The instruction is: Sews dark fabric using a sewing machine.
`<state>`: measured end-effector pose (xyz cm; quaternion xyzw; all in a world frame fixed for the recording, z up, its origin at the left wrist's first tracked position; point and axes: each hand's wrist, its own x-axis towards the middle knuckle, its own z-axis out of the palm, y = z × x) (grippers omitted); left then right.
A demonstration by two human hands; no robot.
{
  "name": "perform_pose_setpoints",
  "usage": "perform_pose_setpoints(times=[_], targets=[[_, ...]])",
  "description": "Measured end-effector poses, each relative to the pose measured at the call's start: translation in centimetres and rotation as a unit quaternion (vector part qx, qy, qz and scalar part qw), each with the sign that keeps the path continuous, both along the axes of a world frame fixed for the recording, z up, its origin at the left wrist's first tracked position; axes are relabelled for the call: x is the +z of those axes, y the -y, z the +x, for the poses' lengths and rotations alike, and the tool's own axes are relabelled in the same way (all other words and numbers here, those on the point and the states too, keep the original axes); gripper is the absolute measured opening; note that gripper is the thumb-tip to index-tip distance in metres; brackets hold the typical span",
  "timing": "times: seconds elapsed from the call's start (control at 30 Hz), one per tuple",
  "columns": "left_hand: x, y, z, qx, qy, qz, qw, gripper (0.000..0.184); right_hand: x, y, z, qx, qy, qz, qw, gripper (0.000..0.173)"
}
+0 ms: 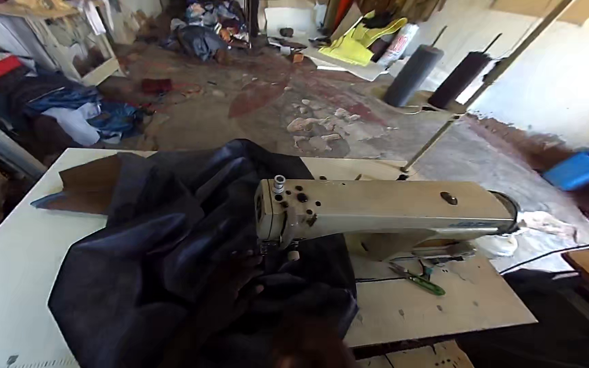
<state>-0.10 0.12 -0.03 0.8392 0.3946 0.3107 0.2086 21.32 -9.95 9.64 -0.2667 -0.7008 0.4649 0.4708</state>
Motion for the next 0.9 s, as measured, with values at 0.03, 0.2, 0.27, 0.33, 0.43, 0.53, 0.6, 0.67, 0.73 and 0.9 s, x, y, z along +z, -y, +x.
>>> perform_pose_setpoints(times=[0.03,0.2,0.27,0.33,0.43,0.53,0.6,0.67,0.73,0.9], targets=[[0.0,-0.1,-0.1,-0.006,-0.003,-0.001,1.000,0.037,-0.9,-1.7,1.9,-0.065,0.066,0.029,0.995,0.027],[1.3,-0.4,0.2,-0.052,-0.049,0.034,0.997,0.030,-5.2,-8.3,6.6,-0.091,0.343,0.115,0.928,0.036],[1.7,-0.7,0.0,-0.076,-0.053,0.050,0.994,0.027,-5.7,-9.6,6.8,-0.042,0.388,0.122,0.912,0.039],[1.6,-1.2,-0.3,-0.098,-0.048,0.064,0.992,0.025,-5.9,-10.4,6.6,-0.029,0.426,0.144,0.893,0.038],[1.3,-1.6,-0.5,-0.113,-0.037,0.081,0.990,0.024,-6.1,-10.7,6.4,-0.050,0.438,0.217,0.871,0.034],[1.5,-1.7,-0.3,-0.109,-0.038,0.097,0.989,0.023,-5.7,-10.9,6.4,-0.023,0.427,0.264,0.864,0.025],[1.7,-1.8,-0.2,-0.106,-0.032,0.105,0.988,0.023,-5.7,-11.2,6.6,-0.001,0.409,0.280,0.869,0.020],[1.6,-1.9,-0.3,-0.100,-0.035,0.103,0.989,0.022,-5.6,-11.7,6.9,-0.007,0.391,0.290,0.873,0.020],[1.6,-1.8,-0.4,-0.096,-0.037,0.100,0.990,0.022,-5.6,-11.8,6.9,-0.014,0.387,0.291,0.875,0.020],[1.7,-1.8,-0.6,-0.103,-0.040,0.099,0.989,0.022,-5.2,-11.4,7.0,-0.004,0.403,0.267,0.876,0.019]])
